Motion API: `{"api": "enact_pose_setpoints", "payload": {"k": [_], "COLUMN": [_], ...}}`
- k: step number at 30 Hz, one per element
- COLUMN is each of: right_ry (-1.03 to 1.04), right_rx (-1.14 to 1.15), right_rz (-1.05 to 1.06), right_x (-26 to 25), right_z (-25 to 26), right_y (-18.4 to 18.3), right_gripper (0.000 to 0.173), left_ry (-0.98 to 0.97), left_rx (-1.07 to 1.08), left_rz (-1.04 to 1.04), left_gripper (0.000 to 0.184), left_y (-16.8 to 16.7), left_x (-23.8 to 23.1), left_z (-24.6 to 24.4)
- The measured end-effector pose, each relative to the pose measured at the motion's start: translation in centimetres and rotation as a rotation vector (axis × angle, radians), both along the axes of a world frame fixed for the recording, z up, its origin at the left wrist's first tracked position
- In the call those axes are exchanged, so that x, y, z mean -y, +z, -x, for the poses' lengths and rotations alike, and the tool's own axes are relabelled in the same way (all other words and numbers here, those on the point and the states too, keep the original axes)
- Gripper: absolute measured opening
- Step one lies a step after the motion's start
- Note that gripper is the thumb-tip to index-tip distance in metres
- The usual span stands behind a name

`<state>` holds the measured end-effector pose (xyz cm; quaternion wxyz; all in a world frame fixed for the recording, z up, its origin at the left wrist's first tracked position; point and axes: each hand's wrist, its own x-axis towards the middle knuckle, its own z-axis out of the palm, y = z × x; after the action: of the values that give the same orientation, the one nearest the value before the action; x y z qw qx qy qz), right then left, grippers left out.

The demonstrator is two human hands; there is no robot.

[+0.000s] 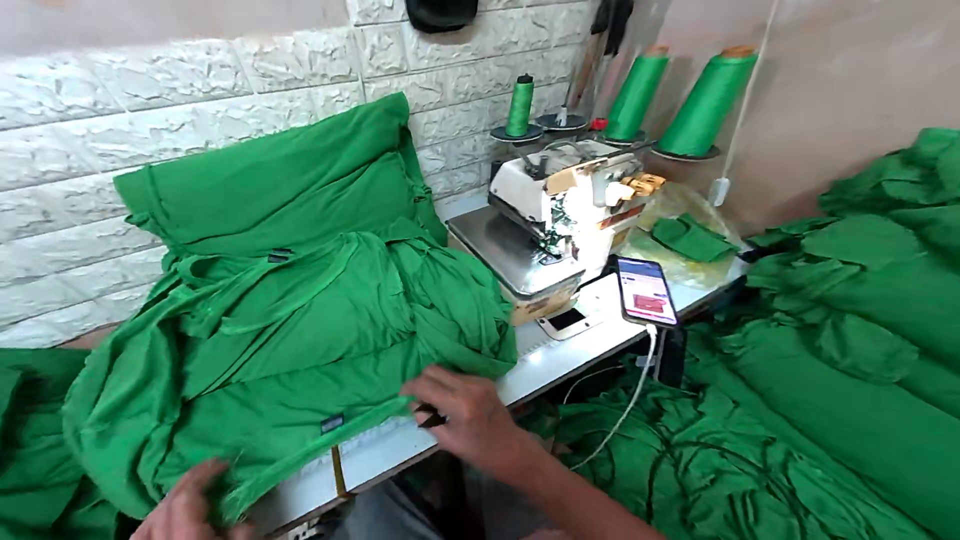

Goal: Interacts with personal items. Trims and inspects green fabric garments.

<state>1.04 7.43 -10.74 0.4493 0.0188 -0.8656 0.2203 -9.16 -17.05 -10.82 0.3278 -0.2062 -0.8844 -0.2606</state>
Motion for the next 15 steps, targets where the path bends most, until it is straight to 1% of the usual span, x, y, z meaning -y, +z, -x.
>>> {"api": "enact_pose_setpoints", "payload": {"k": [2,4,5,7,9,11,13,15], "right_ry": [-0.077,-0.101,-0.070,0.046,0.096,0.104,0.101,0.155], "right_rx": [-0.035,0.013,0.100,0.314,0.381,0.354,0.278,0.174], "right_rz": [-0.027,-0.063,-0.071,-0.025,0.031,0.102,0.172,0.291], "right_x": [-1.2,-2.1,-2.5,-3.2,-3.6,-3.6,-3.0,-1.6], "right_z": [0.2,0.2,-0.1,-1.0,-1.7,-2.2,-2.4,-1.6], "right_y": [-0.4,-1.3,-1.7,-2.2,-2.1,-0.6,1.1,1.9], "right_gripper": [0.017,0.017,0.018,0.023,0.028,0.030,0.033,0.039], "left_ry": [-0.085,-0.127,-0.149,-0.227,-0.257,-0.217,-0.206,-0.264], "left_rx": [-0.060,-0.090,-0.082,0.002,0.094,0.094,0.086,0.113], "left_rz": [0.036,0.061,0.076,0.073,-0.024,-0.172,-0.321,-0.459], "left_gripper": [0.031,0.020,0.019,0.028,0.031,0.035,0.028,0.020], "left_y": [-0.6,-2.1,-3.2,-5.2,-5.6,-5.3,-4.6,-3.7], "left_x": [0.7,0.5,0.6,2.2,3.7,4.2,3.8,2.7], "left_z": [-0.2,-0.9,-1.0,-1.1,-1.4,-2.1,-2.8,-3.2]}}
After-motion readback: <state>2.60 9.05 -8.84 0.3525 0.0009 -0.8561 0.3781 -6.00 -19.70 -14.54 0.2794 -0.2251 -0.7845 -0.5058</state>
